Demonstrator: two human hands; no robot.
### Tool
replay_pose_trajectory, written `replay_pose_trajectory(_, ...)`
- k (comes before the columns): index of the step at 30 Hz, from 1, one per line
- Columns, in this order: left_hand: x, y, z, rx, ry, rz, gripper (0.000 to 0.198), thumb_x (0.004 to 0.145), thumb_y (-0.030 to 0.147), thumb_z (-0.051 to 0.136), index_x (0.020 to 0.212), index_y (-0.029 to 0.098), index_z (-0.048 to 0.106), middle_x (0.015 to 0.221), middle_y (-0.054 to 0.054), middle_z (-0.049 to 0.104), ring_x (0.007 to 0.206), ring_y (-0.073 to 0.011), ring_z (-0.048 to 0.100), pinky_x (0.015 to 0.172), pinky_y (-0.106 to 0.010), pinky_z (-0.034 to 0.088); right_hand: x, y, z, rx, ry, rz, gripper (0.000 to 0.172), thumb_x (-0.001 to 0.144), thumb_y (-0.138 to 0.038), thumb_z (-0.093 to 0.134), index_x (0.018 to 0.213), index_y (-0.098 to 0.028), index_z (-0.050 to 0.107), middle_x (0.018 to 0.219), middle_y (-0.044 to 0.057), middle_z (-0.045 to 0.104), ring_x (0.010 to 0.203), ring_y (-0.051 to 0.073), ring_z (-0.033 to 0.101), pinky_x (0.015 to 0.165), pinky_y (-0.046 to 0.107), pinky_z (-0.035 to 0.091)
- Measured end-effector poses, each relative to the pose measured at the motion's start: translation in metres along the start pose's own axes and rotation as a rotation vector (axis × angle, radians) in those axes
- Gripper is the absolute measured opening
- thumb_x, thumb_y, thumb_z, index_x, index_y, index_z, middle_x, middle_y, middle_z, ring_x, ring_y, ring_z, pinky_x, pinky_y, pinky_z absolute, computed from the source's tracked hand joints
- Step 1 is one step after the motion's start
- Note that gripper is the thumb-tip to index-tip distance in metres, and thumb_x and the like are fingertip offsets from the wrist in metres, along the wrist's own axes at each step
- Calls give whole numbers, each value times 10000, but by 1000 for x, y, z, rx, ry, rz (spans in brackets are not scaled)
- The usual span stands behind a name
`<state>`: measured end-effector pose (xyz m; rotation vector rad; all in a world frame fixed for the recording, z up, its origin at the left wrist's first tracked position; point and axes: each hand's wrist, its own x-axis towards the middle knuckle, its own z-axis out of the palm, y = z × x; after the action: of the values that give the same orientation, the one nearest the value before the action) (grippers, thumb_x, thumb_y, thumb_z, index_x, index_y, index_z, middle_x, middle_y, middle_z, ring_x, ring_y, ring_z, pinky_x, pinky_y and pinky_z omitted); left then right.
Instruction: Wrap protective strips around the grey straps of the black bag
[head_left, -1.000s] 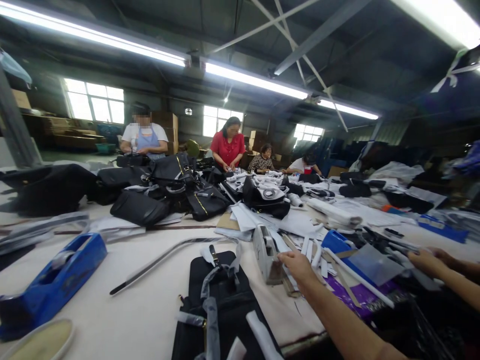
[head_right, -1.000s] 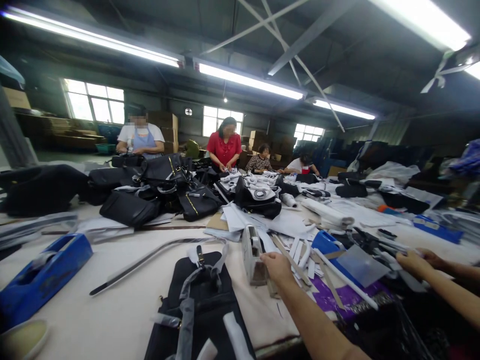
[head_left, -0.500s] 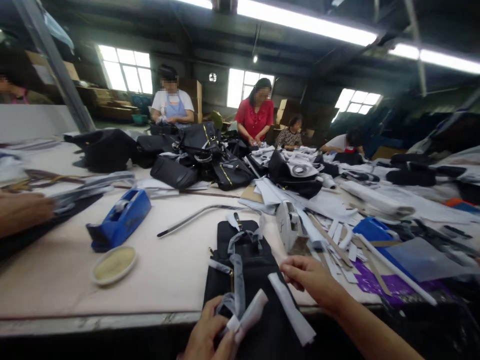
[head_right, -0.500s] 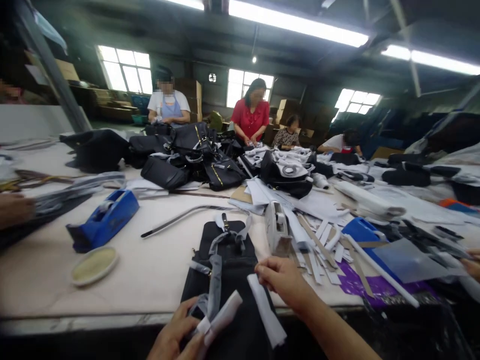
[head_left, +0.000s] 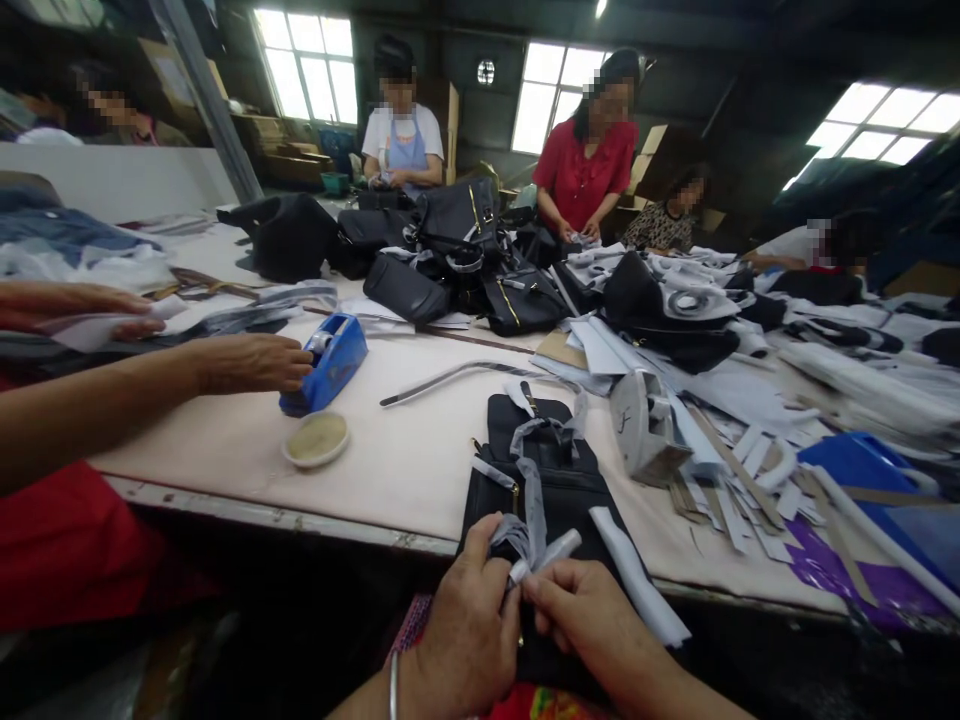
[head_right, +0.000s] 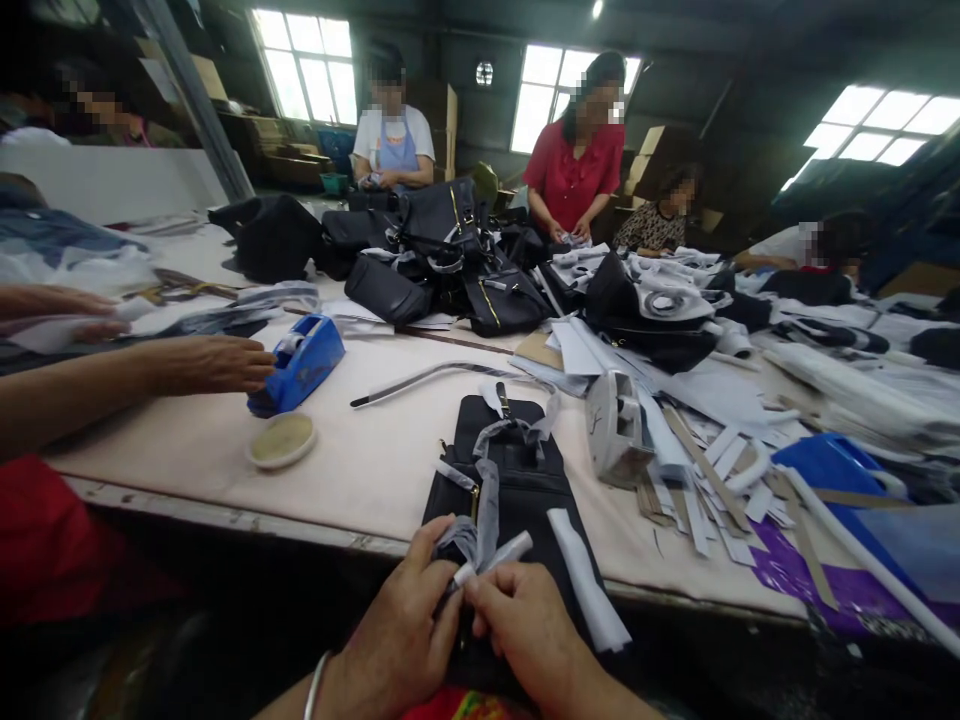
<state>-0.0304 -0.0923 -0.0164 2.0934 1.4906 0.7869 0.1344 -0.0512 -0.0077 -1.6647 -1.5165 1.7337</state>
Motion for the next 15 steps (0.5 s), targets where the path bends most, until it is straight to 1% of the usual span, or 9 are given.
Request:
replay_pose_trajectory(4, 0, -2, 2, 82, 31, 64, 202, 873, 102, 415, 917, 84, 611, 1319, -319, 509, 1377, -392, 408, 1084, -523, 480, 0, -1, 3, -29, 32, 39, 416, 825, -509, 568, 591, -164, 577, 455, -37, 494, 387, 68, 372, 418, 223, 226)
replay_pose_trajectory(8, 0, -5, 6, 144, 71, 94, 210, 855, 113, 432, 916, 71, 627, 1319, -329, 511, 1321, -402, 479, 1042, -503, 524, 2, 1, 7, 34, 26, 131, 415, 812, -546, 573, 639, -169, 566, 483, -33, 528, 364, 63, 396, 377, 199, 213)
replay_pose_trajectory(11, -1, -8, 9, 181, 85, 145, 209, 822, 86, 448, 922, 70, 630, 1232, -298, 579, 1348, -408, 442, 1065, -505, 506, 3, 4, 7, 114, -1, 153, 410, 785, -559, 616, 672, -168, 568, 529, -27, 562, 366, 58, 417, 353, 181, 226)
replay_pose_trajectory(13, -2, -10, 11, 195, 98, 166, 216, 805, 70, 455, 938, 63, 626, 1195, -282, 600, 1370, -413, 407, 1086, -510, 488, 3, 8, 7, 162, -23, 149, 411, 773, -554, 646, 651, -171, 560, 493, -44, 530, 349, 50, 385, 345, 179, 236)
replay_pose_trajectory(15, -3, -12, 12, 199, 109, 173, 229, 803, 66, 458, 965, 47, 618, 1237, -294, 572, 1376, -420, 395, 1094, -509, 481, 3, 13, 7, 199, -43, 147, 408, 777, -540, 654, 628, -175, 549, 444, -61, 482, 328, 48, 350, 339, 184, 248)
